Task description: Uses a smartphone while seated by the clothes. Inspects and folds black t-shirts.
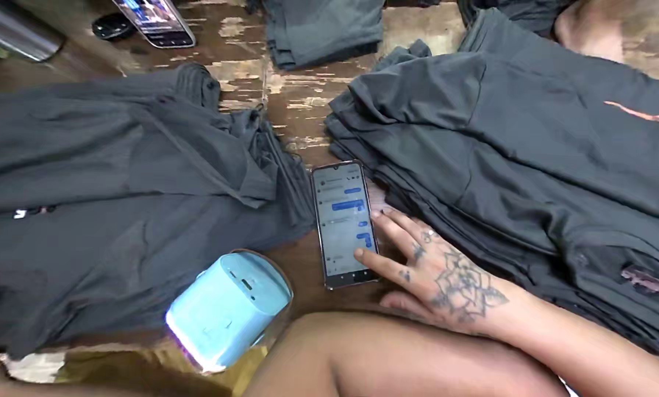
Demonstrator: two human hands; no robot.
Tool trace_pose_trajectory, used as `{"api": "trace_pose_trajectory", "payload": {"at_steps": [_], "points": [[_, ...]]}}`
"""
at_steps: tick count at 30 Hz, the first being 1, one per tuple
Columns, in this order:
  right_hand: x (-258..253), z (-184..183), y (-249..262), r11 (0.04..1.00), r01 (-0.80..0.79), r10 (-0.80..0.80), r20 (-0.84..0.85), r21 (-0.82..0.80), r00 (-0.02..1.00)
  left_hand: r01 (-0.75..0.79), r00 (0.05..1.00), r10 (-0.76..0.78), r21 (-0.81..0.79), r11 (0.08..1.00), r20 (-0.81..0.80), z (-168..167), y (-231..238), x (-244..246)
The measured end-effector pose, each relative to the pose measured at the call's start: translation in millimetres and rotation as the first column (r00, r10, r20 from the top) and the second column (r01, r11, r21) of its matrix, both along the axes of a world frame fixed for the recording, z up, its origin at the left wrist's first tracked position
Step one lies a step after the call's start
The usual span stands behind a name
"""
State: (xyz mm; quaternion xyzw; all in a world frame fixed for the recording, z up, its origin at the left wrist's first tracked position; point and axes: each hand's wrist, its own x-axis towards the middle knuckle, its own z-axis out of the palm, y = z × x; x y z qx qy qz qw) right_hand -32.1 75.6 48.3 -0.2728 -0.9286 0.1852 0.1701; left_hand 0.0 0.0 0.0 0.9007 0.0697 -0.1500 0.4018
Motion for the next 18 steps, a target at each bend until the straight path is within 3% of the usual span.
{"api": "trace_pose_trajectory", "payload": {"at_steps": [2,4,6,8,10,14,18], "points": [[-1.9,-1.9,0.3,1.0,-0.015,0.015,0.009,0.015,1.0,-0.018,0.991,0.011,-0.049,0.999,-0.134,10.8,-5.0,-6.2],[-2.5,-5.0,-0.4,0.999,-0.021,0.021,0.019,0.034,1.0,-0.273,0.956,0.276,-0.041,0.961,0.1,-21.3,-33.4,-10.3],[-2.9,-7.7,-1.6,0.999,-0.028,0.026,0.036,0.044,0.999,-0.315,0.943,0.319,-0.049,0.948,0.091,-14.2,-30.6,-16.0],[-4.3,-8.4,-2.5,0.998,-0.032,0.03,0.051,0.052,0.998,-0.182,0.969,0.165,-0.082,0.98,-0.182,41.9,4.2,-29.4],[-5.3,-7.7,-2.4,0.998,-0.033,0.03,0.063,0.049,0.998,-0.086,0.954,0.045,-0.127,0.988,-0.296,69.9,23.8,-34.9],[-1.1,-15.8,1.9,1.0,0.03,-0.031,-0.09,-0.008,0.995,0.03,0.979,-0.051,-0.111,0.993,-0.199,65.4,24.0,-33.3],[9.9,-15.3,9.6,0.977,-0.002,-0.047,-0.222,-0.214,0.974,0.105,0.978,-0.127,-0.135,0.985,-0.164,61.5,18.3,-29.0]]}}
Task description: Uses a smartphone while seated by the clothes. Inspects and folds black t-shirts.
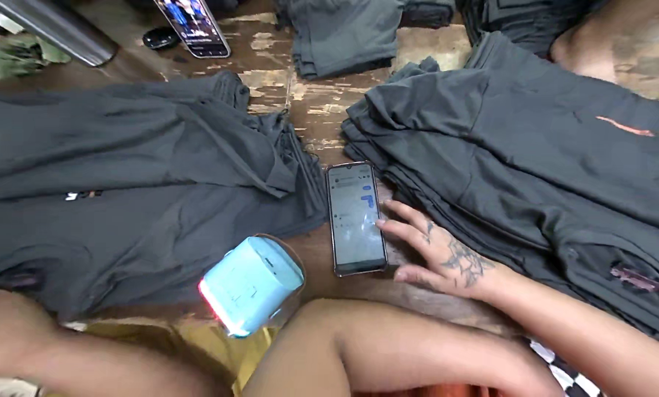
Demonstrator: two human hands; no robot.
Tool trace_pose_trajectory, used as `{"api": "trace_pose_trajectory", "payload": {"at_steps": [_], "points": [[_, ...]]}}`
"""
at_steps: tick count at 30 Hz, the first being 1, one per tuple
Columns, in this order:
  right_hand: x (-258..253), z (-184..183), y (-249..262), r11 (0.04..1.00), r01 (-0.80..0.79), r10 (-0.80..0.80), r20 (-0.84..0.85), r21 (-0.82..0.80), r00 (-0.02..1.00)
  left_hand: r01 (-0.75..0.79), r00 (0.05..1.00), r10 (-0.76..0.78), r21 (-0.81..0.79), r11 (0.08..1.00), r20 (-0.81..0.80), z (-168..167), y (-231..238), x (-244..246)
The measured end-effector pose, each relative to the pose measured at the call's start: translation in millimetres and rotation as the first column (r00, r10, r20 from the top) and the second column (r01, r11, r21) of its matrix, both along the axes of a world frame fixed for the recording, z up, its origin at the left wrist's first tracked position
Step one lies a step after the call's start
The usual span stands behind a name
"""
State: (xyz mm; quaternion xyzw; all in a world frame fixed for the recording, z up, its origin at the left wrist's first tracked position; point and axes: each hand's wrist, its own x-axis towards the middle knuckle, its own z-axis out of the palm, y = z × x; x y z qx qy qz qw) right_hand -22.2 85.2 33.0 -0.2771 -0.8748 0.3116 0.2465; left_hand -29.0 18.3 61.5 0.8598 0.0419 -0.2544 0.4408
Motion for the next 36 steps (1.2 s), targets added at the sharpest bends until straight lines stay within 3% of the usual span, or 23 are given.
{"api": "trace_pose_trajectory", "payload": {"at_steps": [4,6,8,9,10,12,13,14,16,19,23,28,32,36], "points": [[3.8,10.1,6.6,0.997,-0.049,0.048,-0.018,-0.056,0.999,-0.008,0.988,0.012,0.027,1.0,-0.153,43.1,0.4,-12.7],[2.5,8.9,4.3,0.999,-0.031,0.03,-0.02,-0.025,0.999,-0.176,0.978,0.173,-0.019,0.984,-0.12,60.9,-0.7,-38.4],[0.8,6.1,2.1,1.0,-0.007,0.008,-0.024,0.013,1.0,-0.436,0.892,0.438,-0.046,0.899,0.111,61.8,-8.1,-87.3],[-0.2,6.0,1.0,1.0,0.001,0.0,-0.015,0.024,1.0,-0.609,0.74,0.588,-0.048,0.792,0.327,51.3,-18.1,-113.8],[-1.4,7.4,-0.7,1.0,0.009,-0.009,0.002,0.03,1.0,-0.781,0.517,0.694,-0.056,0.622,0.501,40.7,-27.5,-135.7],[-4.4,10.6,-2.9,0.999,0.022,-0.024,0.051,0.038,0.998,-0.987,0.035,0.759,-0.098,0.13,0.651,31.1,-35.6,-160.3],[-5.7,11.4,-3.7,0.998,0.023,-0.029,0.093,0.061,0.995,-0.993,-0.121,0.718,-0.077,-0.094,0.686,28.1,-35.0,-164.9],[-7.2,11.9,-5.4,0.997,0.02,-0.03,0.137,0.076,0.99,-0.968,-0.206,0.688,-0.044,-0.246,0.696,24.8,-34.1,-167.6],[-10.6,12.7,-9.4,0.995,0.009,-0.03,0.217,0.097,0.976,-0.923,-0.26,0.669,0.024,-0.384,0.697,17.4,-31.2,-168.6],[-14.6,18.9,-16.2,0.996,0.02,-0.042,0.27,0.082,0.962,-0.925,-0.284,0.74,0.03,-0.379,0.61,12.7,-26.3,-165.4],[-14.1,33.8,-36.6,0.997,0.071,-0.066,0.345,-0.003,0.936,-0.932,-0.298,0.702,-0.039,-0.36,0.647,6.0,-32.0,-156.4],[6.2,-3.1,-82.4,0.951,0.153,-0.185,0.098,0.268,0.978,-0.965,-0.237,0.654,-0.097,-0.243,0.718,-15.7,-66.7,-170.2],[31.2,-10.4,-97.1,0.944,0.209,-0.224,0.031,0.254,0.974,-0.964,-0.265,0.655,-0.213,-0.159,0.708,-25.0,-76.8,-186.7],[34.1,-8.1,-92.2,0.94,0.229,-0.238,0.004,0.255,0.971,-0.955,-0.286,0.523,-0.284,-0.086,0.803,-32.7,-71.0,-192.8]]}}
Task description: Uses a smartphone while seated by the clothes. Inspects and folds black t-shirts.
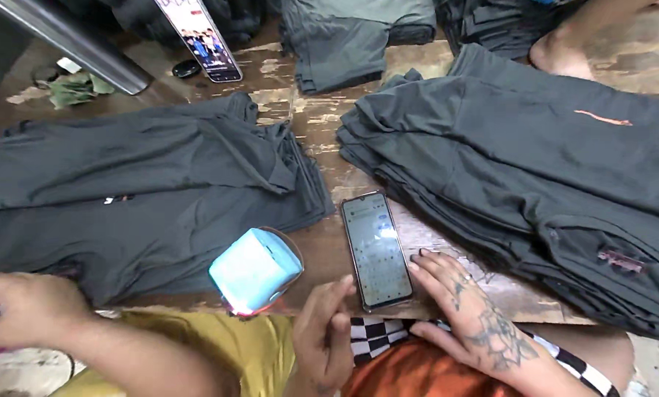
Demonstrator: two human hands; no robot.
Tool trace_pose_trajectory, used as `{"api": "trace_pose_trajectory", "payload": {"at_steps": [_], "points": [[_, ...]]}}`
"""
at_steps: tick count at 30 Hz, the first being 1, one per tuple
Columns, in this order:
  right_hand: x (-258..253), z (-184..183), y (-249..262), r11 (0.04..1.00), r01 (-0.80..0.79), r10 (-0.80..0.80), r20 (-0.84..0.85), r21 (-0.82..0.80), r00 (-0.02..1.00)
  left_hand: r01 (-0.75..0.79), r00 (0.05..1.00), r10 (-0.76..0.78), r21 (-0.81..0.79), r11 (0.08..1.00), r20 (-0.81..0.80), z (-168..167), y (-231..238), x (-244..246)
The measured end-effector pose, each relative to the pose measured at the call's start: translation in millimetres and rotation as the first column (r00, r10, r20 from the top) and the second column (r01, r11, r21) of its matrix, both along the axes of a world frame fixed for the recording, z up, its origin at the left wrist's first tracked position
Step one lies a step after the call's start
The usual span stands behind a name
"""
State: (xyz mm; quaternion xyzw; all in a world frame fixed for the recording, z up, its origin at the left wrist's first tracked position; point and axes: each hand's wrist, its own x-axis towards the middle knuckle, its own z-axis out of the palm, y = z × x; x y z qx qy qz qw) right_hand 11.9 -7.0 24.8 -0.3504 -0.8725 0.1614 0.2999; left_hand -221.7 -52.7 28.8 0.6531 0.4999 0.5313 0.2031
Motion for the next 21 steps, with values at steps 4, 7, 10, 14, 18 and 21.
{"api": "trace_pose_trajectory", "payload": {"at_steps": [4,7,10,14,18,21], "points": [[-9.9,5.9,11.3,0.998,0.007,-0.009,-0.036,-0.061,0.999,0.011,0.998,-0.007,0.057,0.998,-0.07,1.9,8.5,5.9],[-11.8,3.1,13.9,0.997,0.024,-0.028,-0.051,-0.074,0.998,0.01,0.99,0.004,0.098,0.995,-0.139,-2.6,12.3,6.1],[-8.3,2.6,13.6,0.995,0.032,-0.038,-0.068,-0.091,0.997,0.014,0.974,0.018,0.14,0.99,-0.225,-8.9,14.6,4.9],[-7.4,2.6,13.5,0.994,0.029,-0.035,-0.058,-0.105,0.998,-0.013,0.977,0.033,0.097,0.995,-0.209,-9.0,15.2,5.4],[-7.0,1.6,14.3,0.994,0.025,-0.031,-0.057,-0.102,0.998,0.018,0.967,0.004,0.083,0.996,-0.256,-5.4,18.1,7.9],[-7.8,1.9,15.1,0.994,0.029,-0.033,-0.044,-0.103,0.998,0.033,0.955,-0.001,0.103,0.994,-0.298,-5.0,25.1,13.8]]}}
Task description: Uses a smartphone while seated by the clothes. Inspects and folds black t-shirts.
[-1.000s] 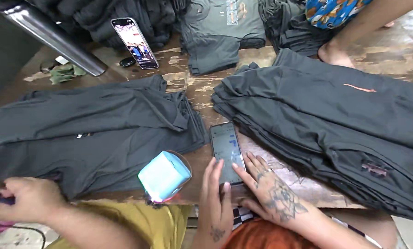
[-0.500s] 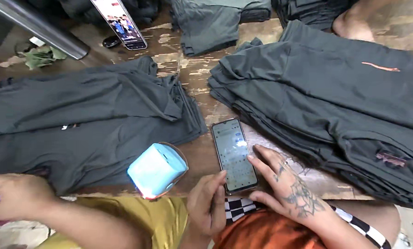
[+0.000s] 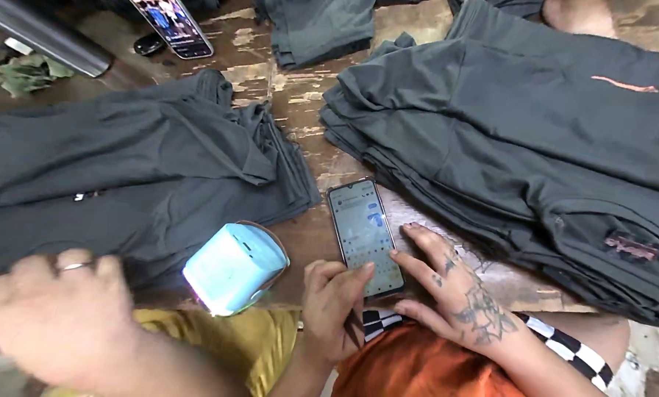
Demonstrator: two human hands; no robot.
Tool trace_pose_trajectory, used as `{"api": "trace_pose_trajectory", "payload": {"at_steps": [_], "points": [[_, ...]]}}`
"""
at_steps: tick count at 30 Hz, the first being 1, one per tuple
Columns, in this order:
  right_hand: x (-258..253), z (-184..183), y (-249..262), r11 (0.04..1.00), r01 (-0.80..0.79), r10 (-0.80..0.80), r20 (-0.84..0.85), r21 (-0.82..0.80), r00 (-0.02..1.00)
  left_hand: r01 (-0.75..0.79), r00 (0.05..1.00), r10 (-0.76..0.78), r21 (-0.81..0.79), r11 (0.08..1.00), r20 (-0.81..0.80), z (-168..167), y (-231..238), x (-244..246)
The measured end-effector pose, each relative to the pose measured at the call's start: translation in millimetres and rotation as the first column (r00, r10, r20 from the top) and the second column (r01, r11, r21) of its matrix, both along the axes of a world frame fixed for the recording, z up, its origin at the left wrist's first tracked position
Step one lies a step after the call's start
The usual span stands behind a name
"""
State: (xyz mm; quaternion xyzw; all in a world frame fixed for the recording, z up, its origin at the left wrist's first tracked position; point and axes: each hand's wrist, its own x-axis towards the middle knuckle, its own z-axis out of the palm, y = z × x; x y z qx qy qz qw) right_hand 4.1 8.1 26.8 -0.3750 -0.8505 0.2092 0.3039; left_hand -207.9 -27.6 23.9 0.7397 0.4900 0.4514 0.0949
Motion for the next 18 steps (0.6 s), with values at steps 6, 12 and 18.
{"api": "trace_pose_trajectory", "payload": {"at_steps": [6,12,18], "points": [[-1.3,2.8,1.8,0.999,0.023,-0.021,0.067,-0.029,0.998,-0.12,0.992,0.12,-0.005,0.993,0.038,-0.8,-2.5,1.4],[-3.6,5.0,5.0,1.0,0.019,-0.017,0.127,-0.015,0.992,-0.157,0.987,0.157,0.011,0.988,0.04,-5.5,-3.4,-5.6],[-1.2,3.1,9.1,0.999,0.027,-0.03,0.151,0.019,0.988,-0.166,0.984,0.165,0.009,0.986,0.062,-9.2,-1.5,-3.9]]}}
